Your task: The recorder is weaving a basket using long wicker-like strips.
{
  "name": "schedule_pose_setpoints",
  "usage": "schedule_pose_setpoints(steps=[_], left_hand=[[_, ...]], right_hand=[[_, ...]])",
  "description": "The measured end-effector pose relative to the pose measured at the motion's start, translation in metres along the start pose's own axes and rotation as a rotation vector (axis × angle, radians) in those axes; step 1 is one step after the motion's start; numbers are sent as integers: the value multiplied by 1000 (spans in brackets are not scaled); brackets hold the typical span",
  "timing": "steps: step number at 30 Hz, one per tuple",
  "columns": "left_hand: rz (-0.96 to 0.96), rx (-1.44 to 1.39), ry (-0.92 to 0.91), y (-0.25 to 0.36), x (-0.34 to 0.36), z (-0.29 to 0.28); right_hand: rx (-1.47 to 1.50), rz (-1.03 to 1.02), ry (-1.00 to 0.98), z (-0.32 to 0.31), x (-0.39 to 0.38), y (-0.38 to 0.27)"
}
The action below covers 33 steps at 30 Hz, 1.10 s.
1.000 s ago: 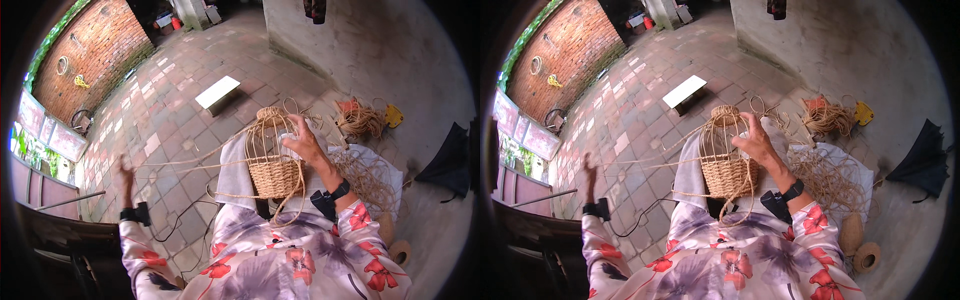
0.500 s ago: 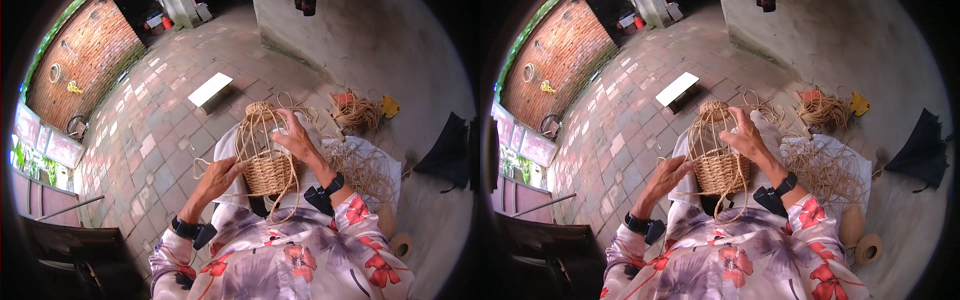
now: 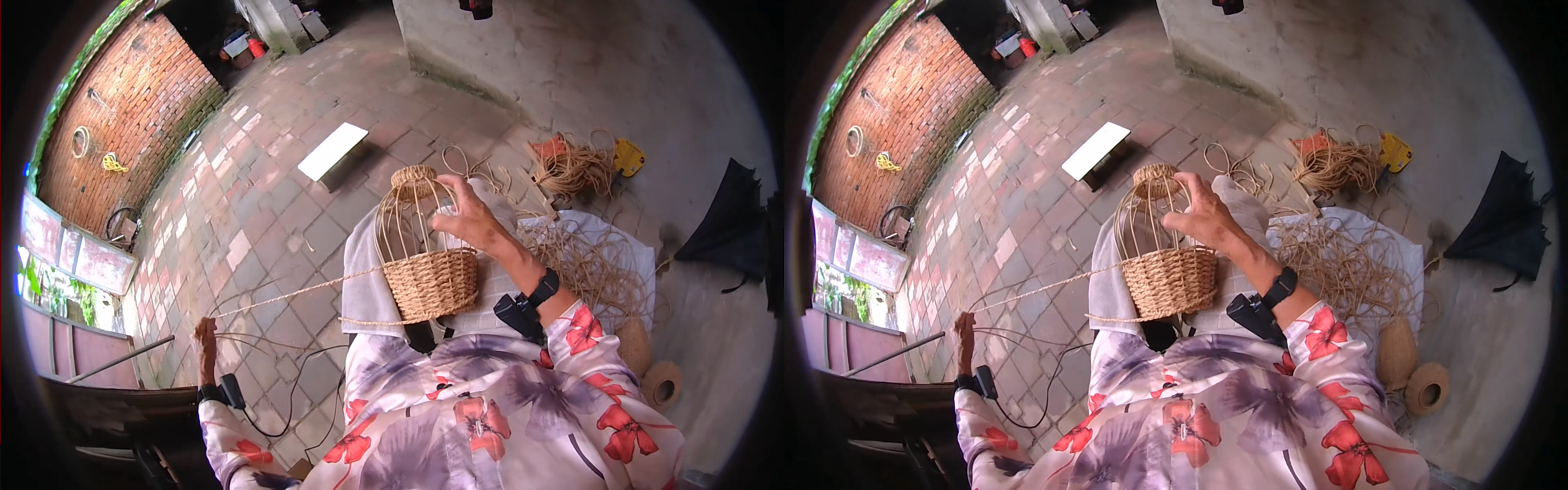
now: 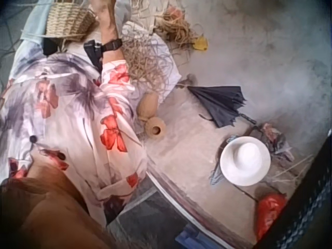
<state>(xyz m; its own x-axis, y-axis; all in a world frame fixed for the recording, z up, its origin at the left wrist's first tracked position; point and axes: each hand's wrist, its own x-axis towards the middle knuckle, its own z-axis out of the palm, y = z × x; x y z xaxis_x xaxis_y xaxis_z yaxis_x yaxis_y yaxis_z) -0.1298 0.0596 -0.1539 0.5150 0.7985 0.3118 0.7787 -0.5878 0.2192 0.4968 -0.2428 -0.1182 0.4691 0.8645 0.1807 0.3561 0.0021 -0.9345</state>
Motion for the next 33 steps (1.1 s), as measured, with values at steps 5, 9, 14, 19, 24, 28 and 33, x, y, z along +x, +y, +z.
schedule_pose_setpoints(steps=[5,9,14,19,24,28,33], left_hand=[[-136,19,-31,91,27,36],[-435,-913,-476,284,47,44],[-691,-1742,-784,401,31,52],[-437,-1325,-623,429,38,56],[-175,-1100,-561,407,54,61],[-209,-1153,-546,411,55,76],[-83,-1110,-287,411,69,82]], right_hand=[[-23,26,12,1,-7,-7],[33,-11,68,-2,-13,6],[165,-20,230,23,-26,16],[130,-94,303,30,-34,15],[100,-130,344,31,-31,20],[111,-101,347,32,-32,19],[94,20,320,30,-34,7]])
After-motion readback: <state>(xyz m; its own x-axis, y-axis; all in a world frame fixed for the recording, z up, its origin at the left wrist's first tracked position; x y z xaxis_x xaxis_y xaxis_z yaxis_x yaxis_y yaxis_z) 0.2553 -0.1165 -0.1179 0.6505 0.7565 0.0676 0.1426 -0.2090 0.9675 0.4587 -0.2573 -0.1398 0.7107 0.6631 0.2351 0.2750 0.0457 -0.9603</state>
